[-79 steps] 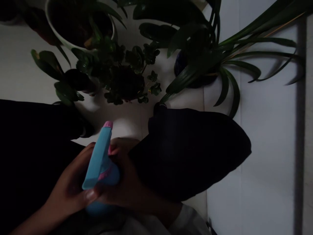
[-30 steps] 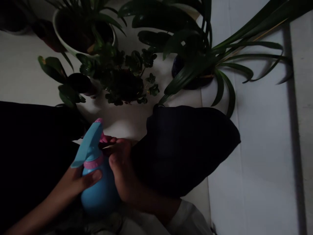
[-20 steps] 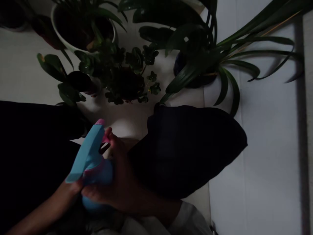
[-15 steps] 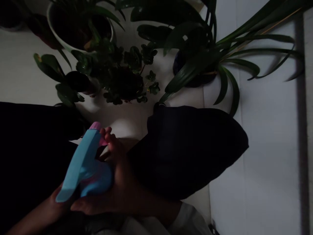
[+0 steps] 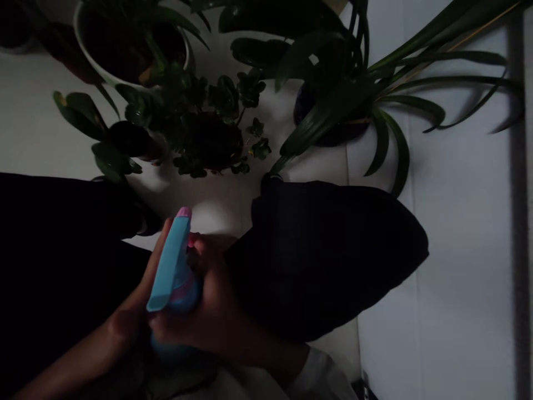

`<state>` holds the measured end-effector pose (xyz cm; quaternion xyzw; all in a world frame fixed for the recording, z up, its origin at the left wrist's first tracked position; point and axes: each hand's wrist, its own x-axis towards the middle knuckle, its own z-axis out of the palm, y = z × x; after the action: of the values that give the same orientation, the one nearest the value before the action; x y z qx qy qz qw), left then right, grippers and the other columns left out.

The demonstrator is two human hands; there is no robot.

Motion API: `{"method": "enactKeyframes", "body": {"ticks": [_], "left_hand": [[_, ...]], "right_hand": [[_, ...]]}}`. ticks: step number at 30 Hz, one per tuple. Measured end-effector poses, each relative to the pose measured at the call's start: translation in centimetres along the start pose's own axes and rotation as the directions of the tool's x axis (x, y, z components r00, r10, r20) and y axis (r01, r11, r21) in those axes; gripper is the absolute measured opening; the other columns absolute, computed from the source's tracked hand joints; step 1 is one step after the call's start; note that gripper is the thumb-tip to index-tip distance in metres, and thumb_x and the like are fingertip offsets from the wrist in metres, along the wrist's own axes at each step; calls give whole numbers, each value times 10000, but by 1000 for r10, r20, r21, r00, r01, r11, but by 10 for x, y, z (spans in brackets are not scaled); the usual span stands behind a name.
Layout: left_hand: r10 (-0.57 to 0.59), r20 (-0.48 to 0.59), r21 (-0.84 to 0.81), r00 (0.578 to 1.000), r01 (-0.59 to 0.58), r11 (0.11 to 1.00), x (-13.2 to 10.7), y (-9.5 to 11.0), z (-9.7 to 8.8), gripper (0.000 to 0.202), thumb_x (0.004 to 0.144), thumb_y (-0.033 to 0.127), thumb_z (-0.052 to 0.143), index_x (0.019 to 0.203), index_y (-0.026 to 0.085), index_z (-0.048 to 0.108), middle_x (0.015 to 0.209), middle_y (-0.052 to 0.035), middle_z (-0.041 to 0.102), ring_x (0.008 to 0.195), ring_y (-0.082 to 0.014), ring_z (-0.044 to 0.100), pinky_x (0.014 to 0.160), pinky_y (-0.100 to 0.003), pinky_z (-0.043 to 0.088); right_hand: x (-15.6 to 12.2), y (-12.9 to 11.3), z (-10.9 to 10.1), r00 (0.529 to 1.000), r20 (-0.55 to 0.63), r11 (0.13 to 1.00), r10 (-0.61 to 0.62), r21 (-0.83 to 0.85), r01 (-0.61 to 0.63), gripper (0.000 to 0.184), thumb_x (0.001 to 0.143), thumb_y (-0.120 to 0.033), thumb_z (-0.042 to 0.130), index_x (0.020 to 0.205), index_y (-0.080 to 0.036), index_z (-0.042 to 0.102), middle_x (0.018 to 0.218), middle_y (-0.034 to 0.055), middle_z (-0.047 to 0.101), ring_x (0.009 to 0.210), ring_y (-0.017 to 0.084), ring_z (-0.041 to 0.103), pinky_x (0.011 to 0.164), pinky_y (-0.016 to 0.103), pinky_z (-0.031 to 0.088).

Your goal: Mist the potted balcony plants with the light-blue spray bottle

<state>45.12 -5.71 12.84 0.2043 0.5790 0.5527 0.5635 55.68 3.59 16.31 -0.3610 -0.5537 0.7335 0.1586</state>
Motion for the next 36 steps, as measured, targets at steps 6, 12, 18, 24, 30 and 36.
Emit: {"method": "enactKeyframes", "body": {"ticks": [6, 12, 18, 24, 30, 36], "left_hand": [[141, 22, 90, 990, -142, 986, -3, 16, -5, 990, 710, 792, 713, 1556, 365, 427, 1641, -90, 389, 1446, -396, 449, 1181, -543, 407], [16, -119, 70, 993, -8, 998, 0, 34, -1, 675, 720, 650, 807, 1260, 274, 658, 1290, -74, 666, 1171, -306, 676, 1017, -411, 569], [5, -20, 49, 1000, -4, 999, 6, 31, -4, 1026, 637, 784, 776, 1463, 248, 489, 1534, -139, 496, 1406, -392, 488, 1161, -510, 437], [-57, -53, -40, 997, 55, 998, 7, 30, -4, 947, 605, 783, 799, 1347, 255, 541, 1380, -116, 604, 1294, -362, 573, 1107, -474, 480], [-56, -103, -53, 993, 51, 997, 5, 38, -2, 672, 660, 695, 826, 1146, 275, 627, 1143, -44, 685, 1104, -279, 659, 997, -390, 545], [-57, -86, -43, 995, 53, 998, 3, 30, -3, 812, 666, 713, 815, 1321, 297, 576, 1336, -71, 629, 1238, -311, 607, 1068, -425, 507]], "right_hand": [[0, 4, 2, 994, -30, 986, 102, 138, -97, 667, 652, -524, 882, 1203, -266, 608, 1108, 58, 658, 1001, 252, 657, 880, 405, 575], [0, 6, 4, 995, -67, 993, 68, 101, -61, 577, 670, -505, 885, 1133, -249, 654, 1074, 56, 690, 991, 253, 673, 890, 392, 575], [2, 14, 5, 999, -38, 995, 34, 100, -30, 821, 622, -526, 919, 1309, -278, 542, 1243, 77, 641, 1092, 262, 651, 953, 408, 563], [7, 10, 4, 1000, 6, 991, 31, 128, -31, 768, 592, -490, 942, 1229, -286, 564, 1071, 30, 669, 918, 219, 671, 795, 346, 593], [7, 8, 5, 999, -46, 998, 4, 69, -1, 559, 628, -441, 924, 1055, -239, 625, 944, 13, 650, 821, 187, 633, 750, 306, 556], [7, 10, 4, 999, -17, 998, -44, 40, 45, 661, 661, -532, 883, 1188, -262, 589, 1080, 44, 661, 934, 220, 659, 826, 342, 574]]}}
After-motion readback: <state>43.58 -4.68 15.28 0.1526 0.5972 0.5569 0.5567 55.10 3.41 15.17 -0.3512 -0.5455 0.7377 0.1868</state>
